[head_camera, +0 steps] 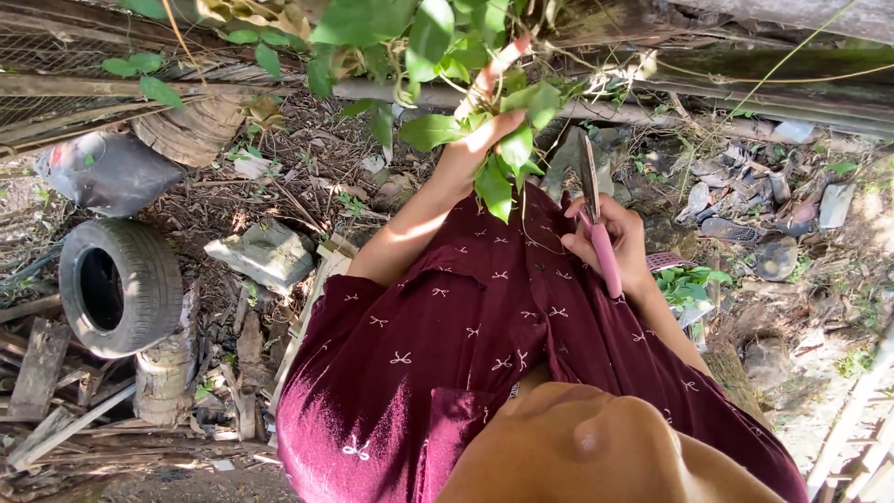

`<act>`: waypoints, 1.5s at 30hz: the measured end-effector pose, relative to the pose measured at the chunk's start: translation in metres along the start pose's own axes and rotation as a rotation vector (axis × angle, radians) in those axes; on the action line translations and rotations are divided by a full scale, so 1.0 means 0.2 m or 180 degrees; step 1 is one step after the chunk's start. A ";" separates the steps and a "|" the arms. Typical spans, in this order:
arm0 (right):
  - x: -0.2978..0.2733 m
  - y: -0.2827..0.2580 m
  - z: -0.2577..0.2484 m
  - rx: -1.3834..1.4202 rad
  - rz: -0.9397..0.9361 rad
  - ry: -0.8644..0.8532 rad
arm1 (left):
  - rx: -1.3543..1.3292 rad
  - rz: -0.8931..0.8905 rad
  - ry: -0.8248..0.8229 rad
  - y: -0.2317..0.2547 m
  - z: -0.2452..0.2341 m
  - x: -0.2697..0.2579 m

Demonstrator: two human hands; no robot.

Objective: The recorder uses scissors to trim leaves from a vine growing on a fence.

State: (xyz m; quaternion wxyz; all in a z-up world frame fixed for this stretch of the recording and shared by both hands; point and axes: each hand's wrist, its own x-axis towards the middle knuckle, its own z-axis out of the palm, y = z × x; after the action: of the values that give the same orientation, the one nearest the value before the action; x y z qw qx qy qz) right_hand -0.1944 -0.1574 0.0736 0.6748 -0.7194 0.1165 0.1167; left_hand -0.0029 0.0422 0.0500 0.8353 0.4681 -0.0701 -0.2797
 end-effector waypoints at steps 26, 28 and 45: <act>-0.12 0.11 0.07 0.0010 -0.0099 0.0473 | 0.0334 0.0520 0.0135 -0.15 0.07 0.12; -0.13 0.10 0.07 0.0064 -0.0105 0.0510 | 0.0007 0.0252 -0.0132 -0.15 0.05 0.09; 0.11 -0.12 -0.05 -0.1118 0.0199 -0.0415 | -0.0944 -0.0431 -0.0103 -0.16 -0.10 -0.40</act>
State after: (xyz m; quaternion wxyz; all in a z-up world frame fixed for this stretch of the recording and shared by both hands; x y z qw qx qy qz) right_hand -0.1661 -0.1657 0.0891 0.5410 -0.8130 0.0727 0.2024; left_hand -0.0744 0.0860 0.0250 0.8733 0.3388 -0.0097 -0.3501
